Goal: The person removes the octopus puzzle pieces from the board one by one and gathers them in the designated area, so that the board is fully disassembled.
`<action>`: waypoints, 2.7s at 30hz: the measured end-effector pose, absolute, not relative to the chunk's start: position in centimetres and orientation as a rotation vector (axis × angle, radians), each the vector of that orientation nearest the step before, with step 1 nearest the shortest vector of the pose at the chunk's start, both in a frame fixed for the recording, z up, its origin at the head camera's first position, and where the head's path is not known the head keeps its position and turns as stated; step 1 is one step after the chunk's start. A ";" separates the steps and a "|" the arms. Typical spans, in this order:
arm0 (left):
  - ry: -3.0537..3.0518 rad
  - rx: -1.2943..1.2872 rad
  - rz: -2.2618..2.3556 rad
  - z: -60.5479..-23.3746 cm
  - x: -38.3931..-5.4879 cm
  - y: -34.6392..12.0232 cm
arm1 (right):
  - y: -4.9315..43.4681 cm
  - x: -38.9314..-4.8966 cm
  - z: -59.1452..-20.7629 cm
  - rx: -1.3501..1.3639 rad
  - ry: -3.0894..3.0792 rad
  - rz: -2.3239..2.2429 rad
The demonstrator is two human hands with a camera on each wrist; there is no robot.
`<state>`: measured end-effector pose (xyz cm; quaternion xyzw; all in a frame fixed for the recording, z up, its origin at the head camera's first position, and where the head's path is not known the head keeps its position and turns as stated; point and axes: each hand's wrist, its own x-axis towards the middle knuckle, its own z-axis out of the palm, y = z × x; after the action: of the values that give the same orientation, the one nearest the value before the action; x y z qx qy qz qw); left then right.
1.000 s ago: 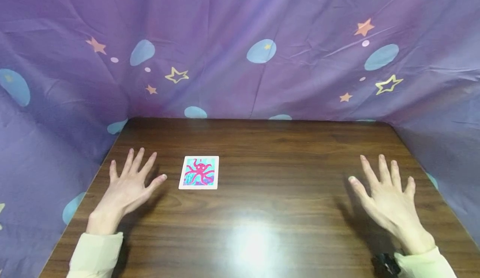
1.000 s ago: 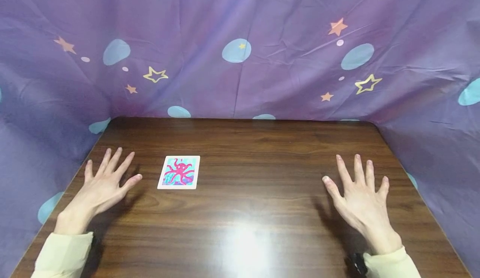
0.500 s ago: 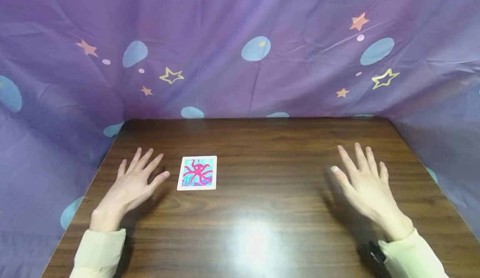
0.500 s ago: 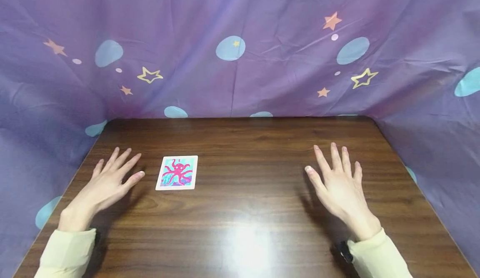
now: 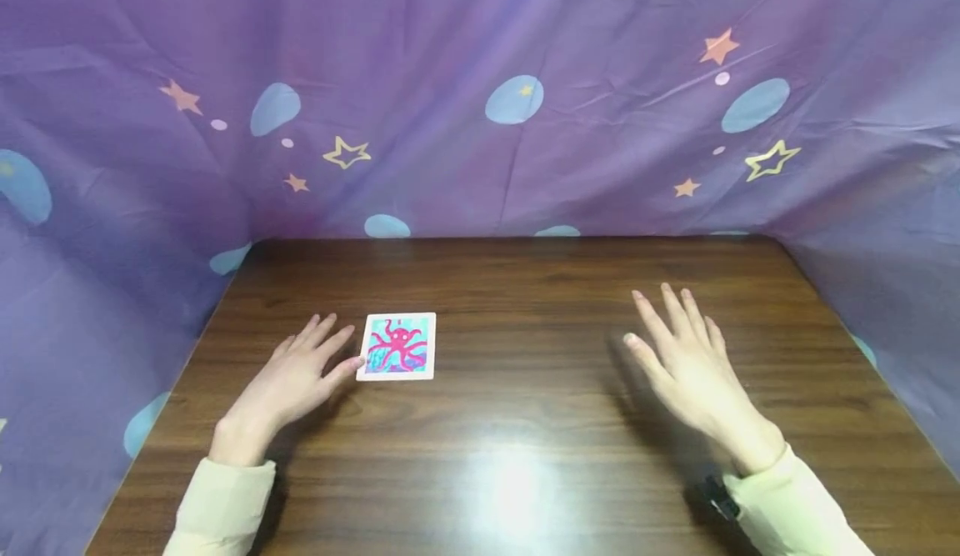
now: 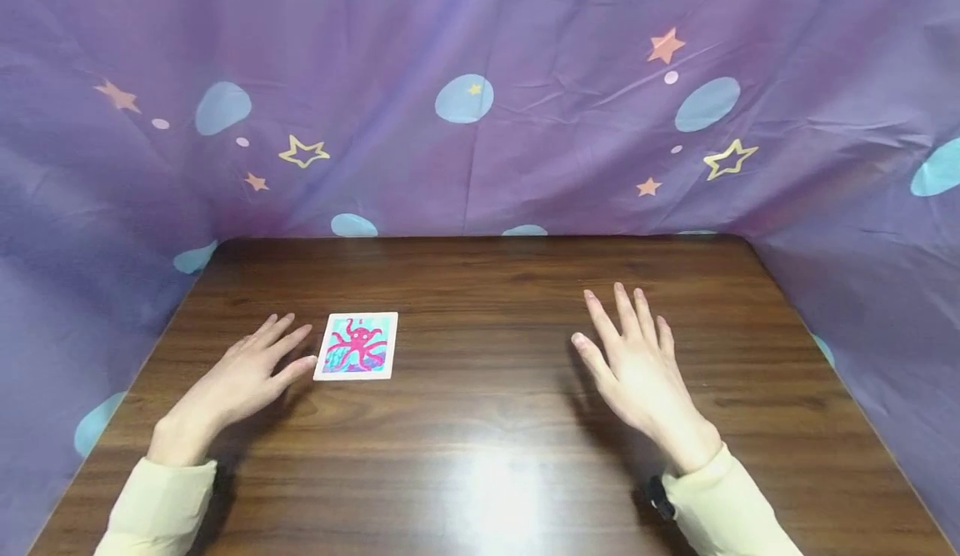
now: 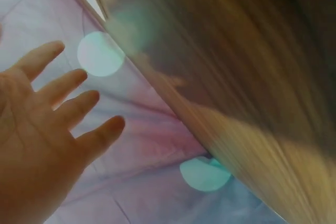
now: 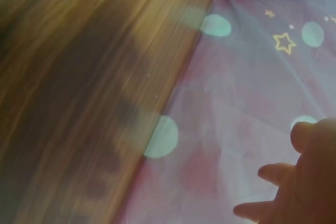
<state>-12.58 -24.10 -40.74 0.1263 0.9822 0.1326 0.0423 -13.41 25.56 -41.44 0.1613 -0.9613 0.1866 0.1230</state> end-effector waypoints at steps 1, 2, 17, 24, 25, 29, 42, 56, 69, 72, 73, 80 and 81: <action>2.986 0.387 0.413 -40.8 -12.6 -23.9 | 25.4 -13.4 -41.5 0.474 -2.803 0.554; 2.965 0.384 0.417 -40.8 -12.6 -23.7 | 25.3 -13.4 -41.7 0.476 -2.802 0.564; 2.755 0.234 0.386 -41.8 -14.0 -22.0 | 21.2 -15.2 -42.8 0.514 -2.848 0.680; 2.736 0.377 0.390 -41.6 -13.3 -20.9 | 16.7 -17.2 -43.0 0.673 -2.876 0.755; 2.737 0.391 0.385 -41.5 -13.3 -20.7 | 15.8 -17.6 -43.0 0.701 -2.880 0.772; 2.743 0.369 0.318 -41.2 -13.4 -20.5 | 12.5 -19.1 -43.0 0.826 -2.871 0.840; 2.730 0.308 0.331 -42.0 -13.9 -19.3 | 4.7 -22.5 -43.5 0.919 -2.804 1.422; 2.755 0.262 0.272 -41.8 -14.6 -18.4 | -1.2 -24.5 -44.1 0.664 -2.678 2.064; 2.725 0.216 0.315 -42.4 -14.2 -18.7 | -4.2 -24.7 -45.8 0.596 -2.908 1.541; 2.710 0.226 0.313 -42.3 -14.1 -18.8 | -4.2 -24.9 -46.0 0.586 -2.908 1.573; 2.708 0.228 0.314 -42.3 -14.0 -18.8 | -4.2 -24.9 -46.0 0.592 -2.911 1.575; 2.676 0.231 0.315 -42.3 -13.6 -18.7 | -4.6 -24.5 -46.0 0.573 -2.968 1.528; 2.671 0.230 0.313 -42.4 -13.5 -18.7 | -4.7 -24.4 -45.9 0.577 -2.978 1.497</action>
<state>-13.54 -18.73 -42.38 0.0832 0.9655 0.1133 0.2194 -24.40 -4.70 -45.94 0.1694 -0.8739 0.4394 -0.1205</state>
